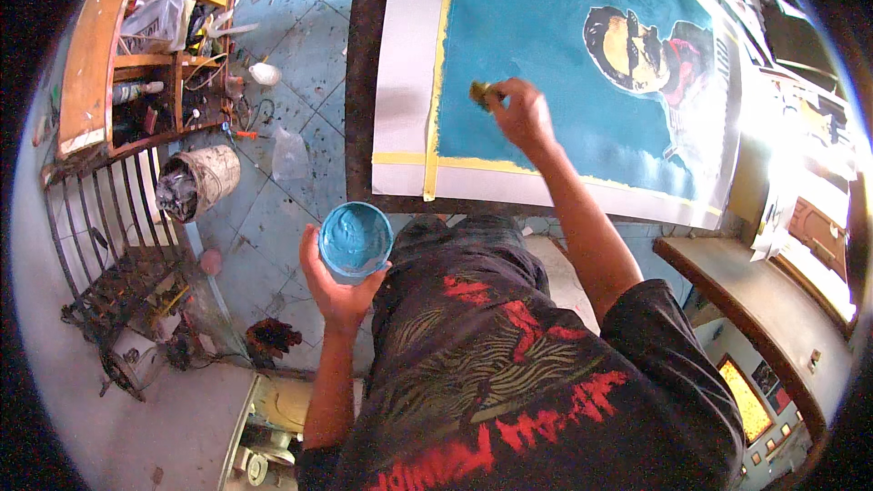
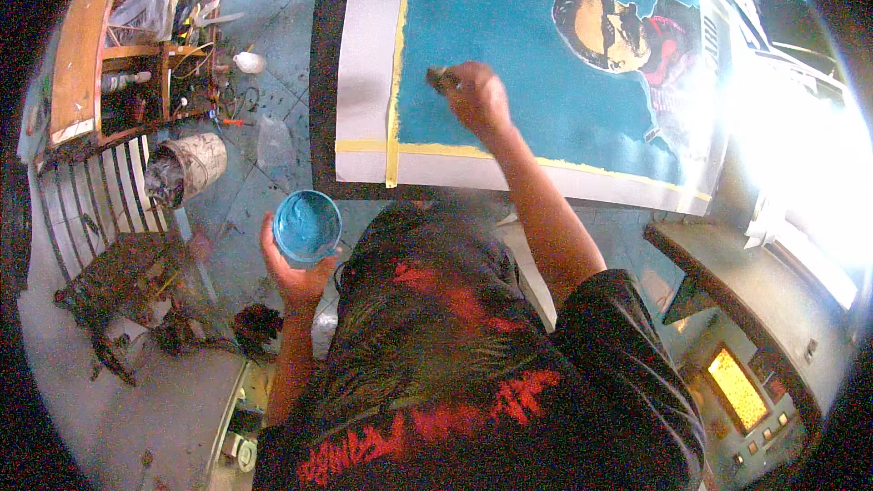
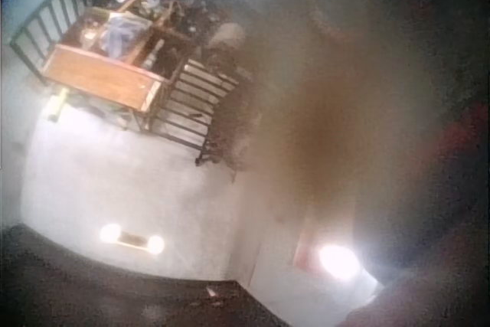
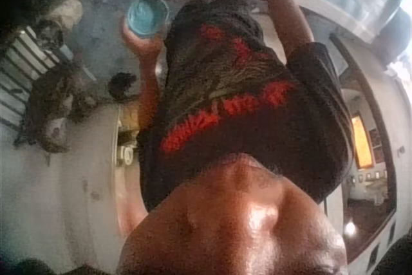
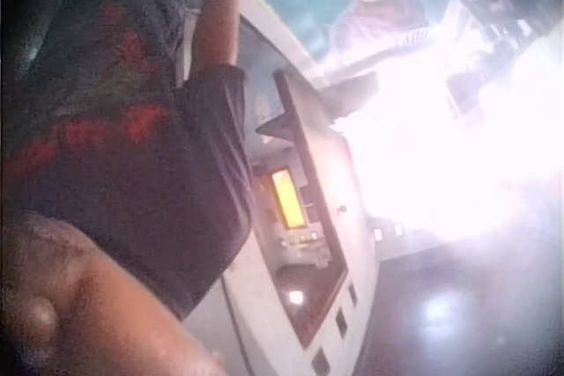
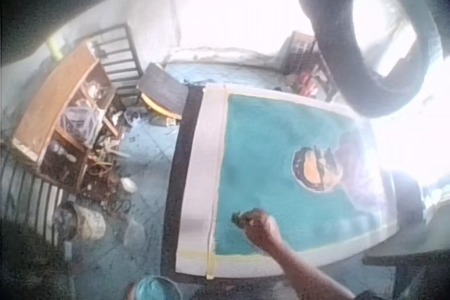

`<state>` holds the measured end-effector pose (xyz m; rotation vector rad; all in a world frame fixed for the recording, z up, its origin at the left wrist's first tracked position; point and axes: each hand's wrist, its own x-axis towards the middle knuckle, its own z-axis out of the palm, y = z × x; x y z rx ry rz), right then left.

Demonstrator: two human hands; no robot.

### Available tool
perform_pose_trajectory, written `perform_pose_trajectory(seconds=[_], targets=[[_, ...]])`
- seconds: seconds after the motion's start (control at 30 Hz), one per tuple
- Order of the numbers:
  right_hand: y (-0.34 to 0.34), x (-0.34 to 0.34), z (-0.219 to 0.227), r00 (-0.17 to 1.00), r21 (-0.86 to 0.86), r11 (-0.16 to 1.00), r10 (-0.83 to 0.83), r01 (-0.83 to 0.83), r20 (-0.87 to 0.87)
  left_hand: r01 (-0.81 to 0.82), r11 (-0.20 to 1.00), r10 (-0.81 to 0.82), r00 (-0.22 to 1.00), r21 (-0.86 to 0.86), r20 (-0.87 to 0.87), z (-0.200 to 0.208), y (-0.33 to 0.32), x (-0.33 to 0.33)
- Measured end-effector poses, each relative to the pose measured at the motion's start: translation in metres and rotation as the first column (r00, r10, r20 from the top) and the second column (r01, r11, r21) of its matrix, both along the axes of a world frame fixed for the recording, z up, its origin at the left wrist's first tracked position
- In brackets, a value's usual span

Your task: The person applies teal paint to a large poster using a sponge, repeatedly dipping the sponge into a container and dabbing the surface. The person works on the background area around a printed portrait, moving across the poster to cover the taped-off region.

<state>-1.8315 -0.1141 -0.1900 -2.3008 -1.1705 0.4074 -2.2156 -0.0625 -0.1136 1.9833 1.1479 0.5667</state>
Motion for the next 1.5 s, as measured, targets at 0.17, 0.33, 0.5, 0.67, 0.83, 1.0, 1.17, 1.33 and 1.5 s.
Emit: perform_pose_trajectory(seconds=[0.17, 0.33, 0.5, 0.67, 0.83, 1.0, 1.17, 1.33, 1.5], targets=[[0.005, 0.058, -0.009, 0.987, 0.074, 0.997, -0.033, 0.021, 0.160, 0.151, 0.987, -0.144, 0.983, 0.052, -0.110, 0.012, 0.037, -0.005], [0.030, 0.061, -0.030, 0.950, -0.121, 0.977, 0.198, -0.173, 0.241, 0.145, 0.989, -0.144, 0.989, 0.035, -0.039, 0.019, 0.058, 0.017], [0.036, 0.065, -0.042, 0.916, -0.134, 0.961, 0.271, -0.241, 0.295, 0.117, 0.993, -0.116, 0.993, -0.026, 0.025, 0.015, 0.048, 0.030], [0.043, 0.061, -0.022, 0.967, -0.086, 0.984, 0.169, -0.155, 0.188, 0.094, 0.992, -0.095, 0.995, -0.085, -0.004, 0.013, 0.033, 0.024], [0.031, 0.075, -0.019, 0.983, 0.050, 0.992, 0.105, -0.114, 0.150, 0.047, 0.994, -0.042, 0.998, -0.104, 0.045, 0.003, 0.027, 0.020], [0.002, 0.076, 0.015, 0.998, -0.117, 0.992, -0.046, 0.050, 0.037, -0.021, 0.985, 0.039, 0.994, -0.172, 0.104, 0.015, 0.026, 0.031], [-0.014, 0.062, -0.016, 0.984, -0.027, 0.999, 0.039, -0.035, 0.172, -0.021, 0.986, 0.041, 0.992, -0.163, 0.120, 0.008, 0.026, 0.036], [-0.007, 0.061, -0.026, 0.978, -0.025, 0.991, 0.134, -0.132, 0.157, -0.018, 0.982, 0.042, 0.991, -0.190, 0.124, 0.010, 0.026, 0.044], [0.005, 0.059, -0.021, 0.962, -0.024, 0.990, 0.138, -0.137, 0.234, -0.025, 0.981, 0.045, 0.994, -0.192, 0.102, 0.007, 0.021, 0.042]])
